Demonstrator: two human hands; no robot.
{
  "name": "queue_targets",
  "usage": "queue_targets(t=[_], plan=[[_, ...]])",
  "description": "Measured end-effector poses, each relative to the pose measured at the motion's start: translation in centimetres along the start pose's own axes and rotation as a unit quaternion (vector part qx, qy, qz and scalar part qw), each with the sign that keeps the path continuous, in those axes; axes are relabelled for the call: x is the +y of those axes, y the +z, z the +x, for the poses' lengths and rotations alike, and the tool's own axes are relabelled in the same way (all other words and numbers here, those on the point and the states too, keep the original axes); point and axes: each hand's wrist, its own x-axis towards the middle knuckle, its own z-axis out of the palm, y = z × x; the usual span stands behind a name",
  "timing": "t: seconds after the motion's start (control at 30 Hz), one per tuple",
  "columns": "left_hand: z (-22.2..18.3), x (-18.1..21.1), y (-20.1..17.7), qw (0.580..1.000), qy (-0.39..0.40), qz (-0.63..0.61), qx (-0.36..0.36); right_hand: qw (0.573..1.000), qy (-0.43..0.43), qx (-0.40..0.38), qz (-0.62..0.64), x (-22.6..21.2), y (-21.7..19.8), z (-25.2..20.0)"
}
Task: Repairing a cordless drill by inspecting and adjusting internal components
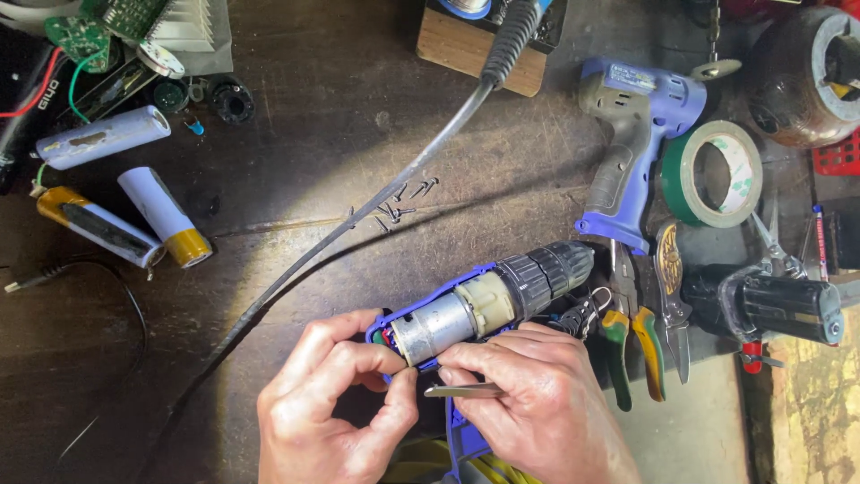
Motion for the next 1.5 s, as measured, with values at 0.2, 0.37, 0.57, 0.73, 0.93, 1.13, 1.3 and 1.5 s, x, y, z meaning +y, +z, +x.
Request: queue_targets(t=[0.2, 0.37, 0.57, 0.73, 0.93, 1.13, 1.3, 1.5], plan=[[0.5, -0.4, -0.5, 0.998, 0.001, -0.031, -0.054, 0.999, 0.02, 0.038, -0.015, -0.2, 0.6, -0.2], [0.6, -0.8, -0.6, 0.997, 0.01, -0.045, -0.069, 0.993, 0.049, 0.098, -0.034, -0.5, 1.3, -0.4], [0.8, -0.4, -0.5, 0.997, -0.001, -0.045, -0.062, 0.994, 0.068, 0.088, -0.021, -0.6, 0.8, 0.0], [0.5, 0.1, -0.4, 0.998, -0.024, 0.003, -0.055, 0.986, 0.155, 0.047, 0.03, -0.3, 0.7, -0.1], [0.7, 0.0, -0.6, 0.996, -0.045, -0.007, -0.076, 0.986, 0.147, 0.073, -0.004, -1.3, 0.9, 0.8], [0.1, -0.1, -0.3, 0.998, -0.021, 0.0, -0.052, 0.985, 0.157, 0.06, -0.025, -1.7, 0.7, 1.2], [-1.3, -1.7, -1.4, 0.994, 0.055, -0.029, -0.091, 0.991, 0.129, 0.016, 0.029, -1.5, -0.4, 1.4], [-2.1, -3.0, -1.1, 0.987, 0.126, -0.017, -0.1, 0.997, 0.076, 0.018, -0.008, -1.6, -0.1, 0.7]])
